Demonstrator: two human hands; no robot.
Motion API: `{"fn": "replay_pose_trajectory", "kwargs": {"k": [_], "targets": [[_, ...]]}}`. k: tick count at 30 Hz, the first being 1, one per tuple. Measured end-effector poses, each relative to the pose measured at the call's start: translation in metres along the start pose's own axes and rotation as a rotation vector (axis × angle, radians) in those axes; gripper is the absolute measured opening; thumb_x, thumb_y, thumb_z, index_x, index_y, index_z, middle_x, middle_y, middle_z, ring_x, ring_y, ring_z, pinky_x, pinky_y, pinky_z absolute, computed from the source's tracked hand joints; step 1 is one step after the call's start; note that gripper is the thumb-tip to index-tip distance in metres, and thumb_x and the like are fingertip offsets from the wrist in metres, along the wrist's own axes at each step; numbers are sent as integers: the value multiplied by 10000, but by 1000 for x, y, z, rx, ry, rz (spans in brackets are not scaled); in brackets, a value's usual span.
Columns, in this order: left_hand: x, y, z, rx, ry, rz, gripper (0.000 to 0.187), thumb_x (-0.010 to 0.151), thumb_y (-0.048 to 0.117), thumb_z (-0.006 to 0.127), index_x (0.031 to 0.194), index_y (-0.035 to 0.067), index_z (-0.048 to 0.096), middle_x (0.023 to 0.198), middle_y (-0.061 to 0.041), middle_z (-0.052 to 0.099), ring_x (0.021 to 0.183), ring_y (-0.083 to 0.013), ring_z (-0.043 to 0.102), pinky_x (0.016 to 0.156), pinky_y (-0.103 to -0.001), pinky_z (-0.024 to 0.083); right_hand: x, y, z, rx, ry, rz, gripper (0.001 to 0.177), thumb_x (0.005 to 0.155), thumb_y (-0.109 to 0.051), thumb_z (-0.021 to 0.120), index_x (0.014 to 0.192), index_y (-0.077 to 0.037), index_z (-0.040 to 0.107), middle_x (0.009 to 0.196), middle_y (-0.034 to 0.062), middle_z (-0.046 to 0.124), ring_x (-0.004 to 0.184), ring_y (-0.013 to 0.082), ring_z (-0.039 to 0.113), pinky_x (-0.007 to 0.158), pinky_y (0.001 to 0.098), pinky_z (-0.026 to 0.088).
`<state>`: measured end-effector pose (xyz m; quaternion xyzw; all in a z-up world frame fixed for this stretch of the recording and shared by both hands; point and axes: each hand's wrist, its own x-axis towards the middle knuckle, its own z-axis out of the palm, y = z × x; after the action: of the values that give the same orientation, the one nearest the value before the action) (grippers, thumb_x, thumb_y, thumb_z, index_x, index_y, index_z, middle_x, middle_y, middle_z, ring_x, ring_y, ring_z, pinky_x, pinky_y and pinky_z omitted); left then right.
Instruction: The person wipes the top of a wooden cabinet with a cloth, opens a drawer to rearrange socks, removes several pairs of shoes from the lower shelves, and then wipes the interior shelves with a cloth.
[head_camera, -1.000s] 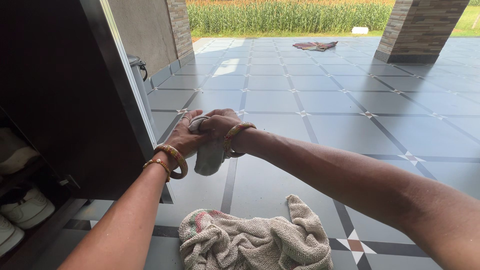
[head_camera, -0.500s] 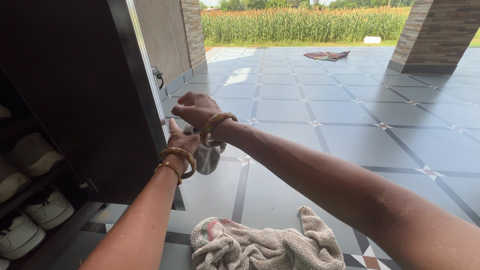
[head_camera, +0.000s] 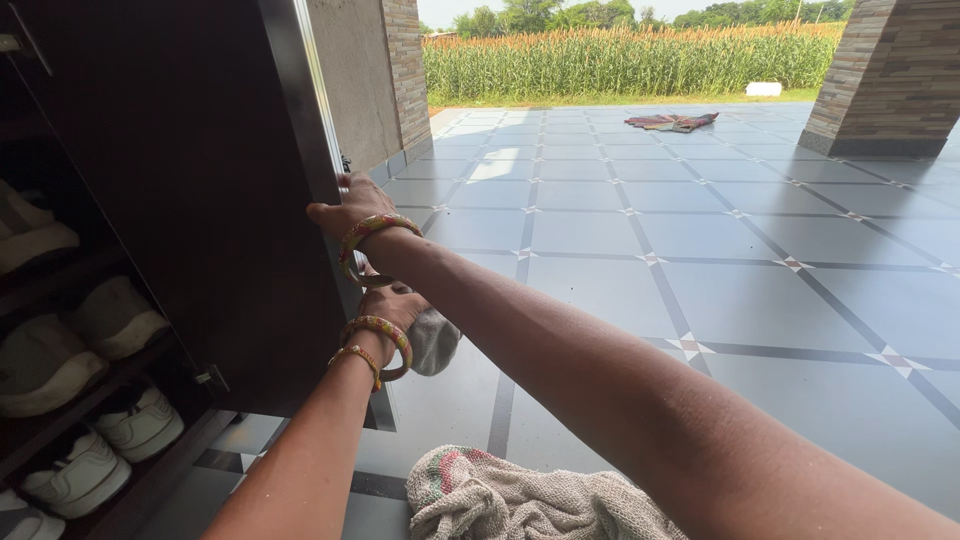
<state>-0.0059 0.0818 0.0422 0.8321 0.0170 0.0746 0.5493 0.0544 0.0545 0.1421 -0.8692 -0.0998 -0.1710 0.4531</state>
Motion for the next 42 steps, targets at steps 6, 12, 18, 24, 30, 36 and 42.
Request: {"fn": "replay_pose_trajectory", "kwargs": {"k": [6, 12, 18, 24, 30, 36, 42], "targets": [[23, -31, 20, 246, -30, 130, 853, 720, 310, 835, 1462, 127, 457, 1359, -81, 652, 1268, -236, 626, 1088, -352, 495, -29, -14, -2, 1, 61, -28, 537, 732, -433, 817, 1097, -63, 679, 1054, 150, 753, 1075, 298, 727, 972, 418, 555], [14, -35, 29, 395, -109, 142, 805, 762, 322, 785, 1466, 134, 444, 1386, -87, 620, 1282, -238, 596, 1089, -360, 476, -77, -37, 15, -80, 64, -306, 460, 751, -435, 805, 1076, -141, 667, 1020, 78, 759, 1039, 307, 705, 890, 446, 539], [-3, 4, 14, 827, -95, 32, 758, 804, 334, 735, 1470, 141, 430, 1412, -92, 589, 1295, -241, 567, 1090, -369, 458, -107, -59, 31, -7, -35, -513, 513, 710, -484, 807, 1080, -148, 690, 938, 71, 758, 968, 278, 737, 853, 419, 562], [-24, 1, -8, 955, -116, -73, 712, 846, 347, 685, 1474, 148, 416, 1439, -97, 558, 1309, -243, 537, 1090, -377, 439, -116, -81, 66, 18, -126, -608, 471, 716, -525, 804, 940, -124, 698, 855, 46, 738, 853, 228, 745, 764, 412, 600], [-2, -16, -21, 886, -86, -96, 667, 888, 359, 635, 1478, 154, 403, 1466, -103, 527, 1323, -245, 508, 1091, -386, 421, -110, -72, 60, 173, -238, -618, 474, 691, -586, 749, 901, -161, 740, 790, 47, 760, 756, 183, 767, 709, 372, 619], [77, -98, -16, 696, 128, 54, 622, 929, 371, 585, 1482, 161, 389, 1492, -108, 496, 1337, -248, 479, 1092, -395, 402, -87, -48, 25, 115, -314, -487, 630, 730, -708, 655, 850, -101, 774, 770, 24, 772, 706, 159, 794, 689, 341, 662], [97, -94, 6, 194, 195, -92, 580, 925, 319, 614, 1450, 141, 444, 1442, -118, 559, 1280, -257, 570, 1049, -388, 478, -70, -2, -5, 81, -205, -390, 532, 819, -591, 694, 936, -80, 788, 845, 58, 795, 752, 170, 788, 719, 348, 649]]}}
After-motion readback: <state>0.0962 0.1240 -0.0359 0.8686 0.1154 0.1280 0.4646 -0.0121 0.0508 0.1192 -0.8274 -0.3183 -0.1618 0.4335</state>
